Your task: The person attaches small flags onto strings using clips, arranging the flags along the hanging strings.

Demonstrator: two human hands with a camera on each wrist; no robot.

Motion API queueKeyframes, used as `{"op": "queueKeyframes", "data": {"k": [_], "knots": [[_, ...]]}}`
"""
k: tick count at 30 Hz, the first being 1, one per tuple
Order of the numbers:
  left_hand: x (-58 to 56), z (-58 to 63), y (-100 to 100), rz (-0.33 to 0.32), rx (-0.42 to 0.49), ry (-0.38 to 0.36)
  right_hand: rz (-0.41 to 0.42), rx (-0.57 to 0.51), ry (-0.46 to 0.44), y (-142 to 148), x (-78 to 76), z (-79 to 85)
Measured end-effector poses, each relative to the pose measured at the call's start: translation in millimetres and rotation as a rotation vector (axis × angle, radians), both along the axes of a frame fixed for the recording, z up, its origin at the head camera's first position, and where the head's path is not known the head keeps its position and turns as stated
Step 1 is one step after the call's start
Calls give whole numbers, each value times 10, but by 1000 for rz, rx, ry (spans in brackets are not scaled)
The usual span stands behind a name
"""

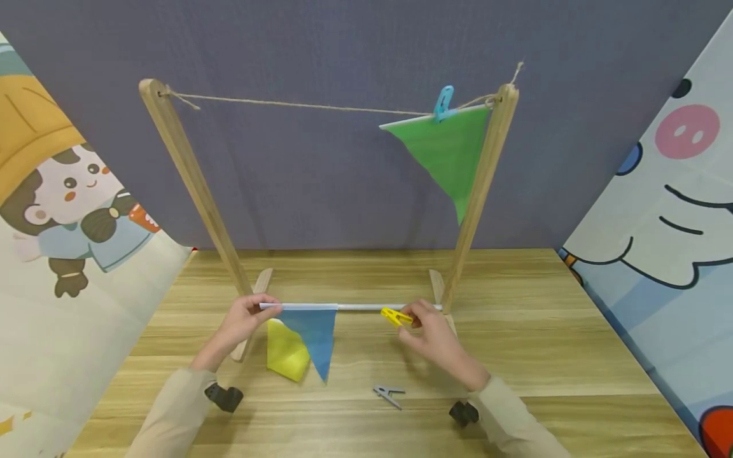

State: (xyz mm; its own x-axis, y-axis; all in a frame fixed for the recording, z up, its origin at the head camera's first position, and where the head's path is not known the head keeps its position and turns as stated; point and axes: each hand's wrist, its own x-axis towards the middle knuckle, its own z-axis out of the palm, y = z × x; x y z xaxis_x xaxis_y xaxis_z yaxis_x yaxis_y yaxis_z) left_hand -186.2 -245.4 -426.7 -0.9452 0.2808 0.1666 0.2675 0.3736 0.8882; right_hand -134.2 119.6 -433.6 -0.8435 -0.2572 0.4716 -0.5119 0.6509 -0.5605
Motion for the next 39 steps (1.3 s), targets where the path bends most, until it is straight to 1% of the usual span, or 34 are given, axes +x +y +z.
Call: {"op": "queueKeyframes", "data": {"k": [6,13,20,22,28,31,34,39], "knots": [[-7,101,32,-13,33,20,23,13,57,24,-38,35],[-40,228,92,-26,60,71,59,22,77,33,-71,96],[-71,343,163,-16,78,89,75,21,91,33,-106,197],[-88,370,177,-22,91,100,75,25,95,37,-113,227],[-128,459,206,-9,62,141,74,45,119,61,-134,312],[-147,506,228,9,55,144,78,51,139,70,-144,352],[-157,559,252,5,61,143,75,60,153,80,-152,395],[-160,654,285,4,55,153,69,72,150,94,-165,469]]}}
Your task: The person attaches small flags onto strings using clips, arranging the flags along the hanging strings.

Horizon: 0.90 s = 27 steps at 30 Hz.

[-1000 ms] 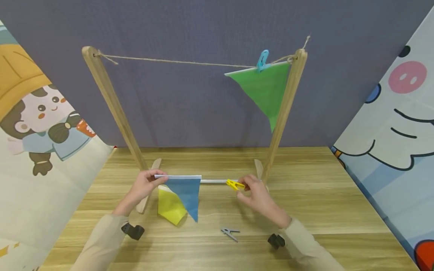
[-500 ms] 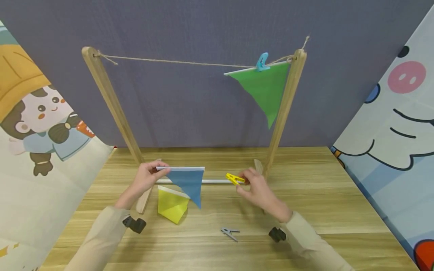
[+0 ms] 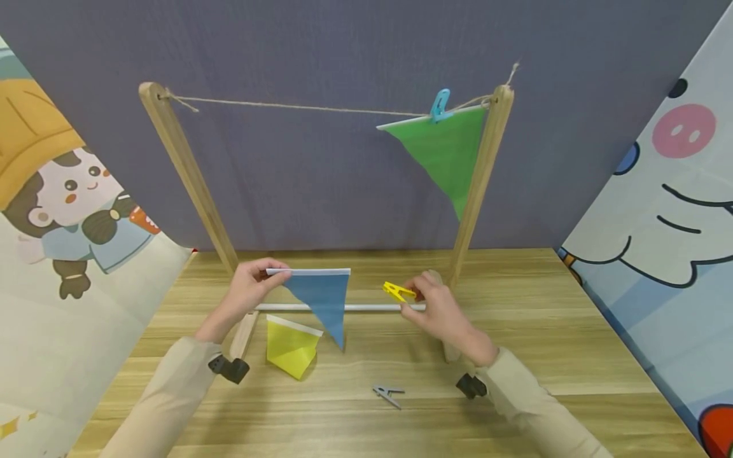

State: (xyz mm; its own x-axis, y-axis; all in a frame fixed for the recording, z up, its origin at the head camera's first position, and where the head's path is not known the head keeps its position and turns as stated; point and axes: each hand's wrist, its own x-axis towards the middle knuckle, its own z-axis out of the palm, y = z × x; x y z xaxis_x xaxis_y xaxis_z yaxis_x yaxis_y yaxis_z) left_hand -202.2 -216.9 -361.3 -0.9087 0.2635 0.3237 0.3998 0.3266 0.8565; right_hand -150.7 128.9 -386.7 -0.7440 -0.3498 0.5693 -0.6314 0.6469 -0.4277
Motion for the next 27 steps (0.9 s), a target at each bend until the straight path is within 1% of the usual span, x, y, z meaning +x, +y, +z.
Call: {"op": "queueKeyframes", "data": {"k": [5,10,17,21,27], "knots": [[-8,68,30,27,-6,-13,6,-5,-14,0,-8,60],[-15,140,79,12,-27,-21,10,-8,-34,8,-17,99],[122,431,216,-16,-30,24,7,-4,-40,30,-36,189],[110,510,242,-14,-30,43,1,6,-18,53,-49,247],[79,623,264,12,-11,24,-5,16,33,51,-76,329]]}}
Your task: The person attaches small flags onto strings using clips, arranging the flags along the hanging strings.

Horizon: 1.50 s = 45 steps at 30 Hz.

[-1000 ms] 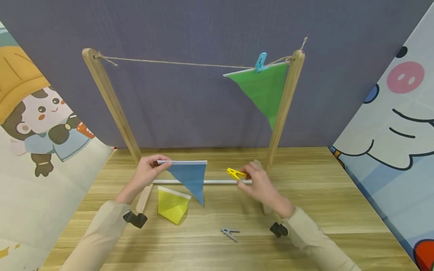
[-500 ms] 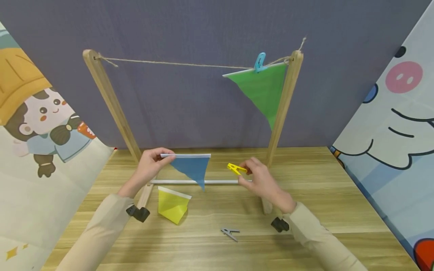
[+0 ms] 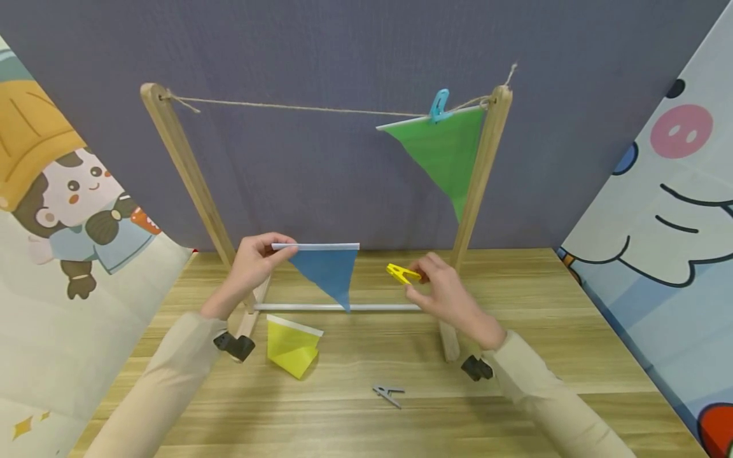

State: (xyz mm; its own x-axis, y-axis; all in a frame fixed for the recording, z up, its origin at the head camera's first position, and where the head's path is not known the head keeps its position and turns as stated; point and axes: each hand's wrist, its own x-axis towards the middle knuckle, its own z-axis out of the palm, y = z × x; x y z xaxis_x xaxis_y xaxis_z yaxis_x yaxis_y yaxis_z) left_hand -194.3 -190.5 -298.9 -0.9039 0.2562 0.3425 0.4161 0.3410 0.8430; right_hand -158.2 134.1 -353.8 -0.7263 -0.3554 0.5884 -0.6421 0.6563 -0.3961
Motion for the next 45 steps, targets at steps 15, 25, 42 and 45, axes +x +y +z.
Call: {"op": "queueKeyframes", "data": {"k": [15,25,42,45], "knots": [[-36,205,30,15,7,11,-4,8,43,-62,-82,276],[-248,136,-20,19,14,65,-9,21,81,-45,-122,489],[-327,324,103,5,10,119,-6,33,182,3,-136,683],[-335,379,114,23,18,141,-8,38,169,-5,-141,736]]}}
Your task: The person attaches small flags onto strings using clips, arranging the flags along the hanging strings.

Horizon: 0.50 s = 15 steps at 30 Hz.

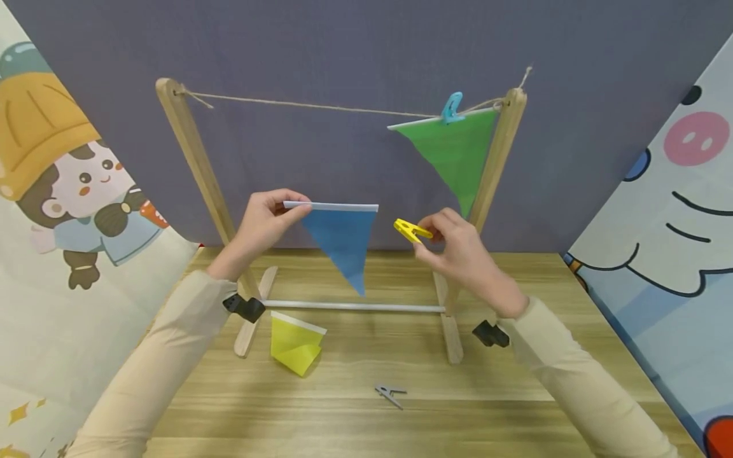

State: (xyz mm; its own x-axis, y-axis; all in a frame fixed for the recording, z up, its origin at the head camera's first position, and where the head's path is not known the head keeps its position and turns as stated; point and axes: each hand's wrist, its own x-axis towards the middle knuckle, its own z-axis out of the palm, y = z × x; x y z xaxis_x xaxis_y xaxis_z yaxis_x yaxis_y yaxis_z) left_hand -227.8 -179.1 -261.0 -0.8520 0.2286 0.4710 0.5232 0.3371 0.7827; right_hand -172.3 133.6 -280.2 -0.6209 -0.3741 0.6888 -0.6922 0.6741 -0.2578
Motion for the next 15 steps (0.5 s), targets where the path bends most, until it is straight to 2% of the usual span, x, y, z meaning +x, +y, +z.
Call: {"op": "queueKeyframes", "data": {"k": [6,9,13,15], "knots": [[-13,93,29,18,16,39,-18,-20,-4,25,3,102],[47,180,55,18,29,46,-18,-30,18,45,-8,143],[17,220,55,18,39,55,-17,-33,39,71,-15,205],[-61,195,38,14,48,70,-20,-29,43,81,-13,241]]}}
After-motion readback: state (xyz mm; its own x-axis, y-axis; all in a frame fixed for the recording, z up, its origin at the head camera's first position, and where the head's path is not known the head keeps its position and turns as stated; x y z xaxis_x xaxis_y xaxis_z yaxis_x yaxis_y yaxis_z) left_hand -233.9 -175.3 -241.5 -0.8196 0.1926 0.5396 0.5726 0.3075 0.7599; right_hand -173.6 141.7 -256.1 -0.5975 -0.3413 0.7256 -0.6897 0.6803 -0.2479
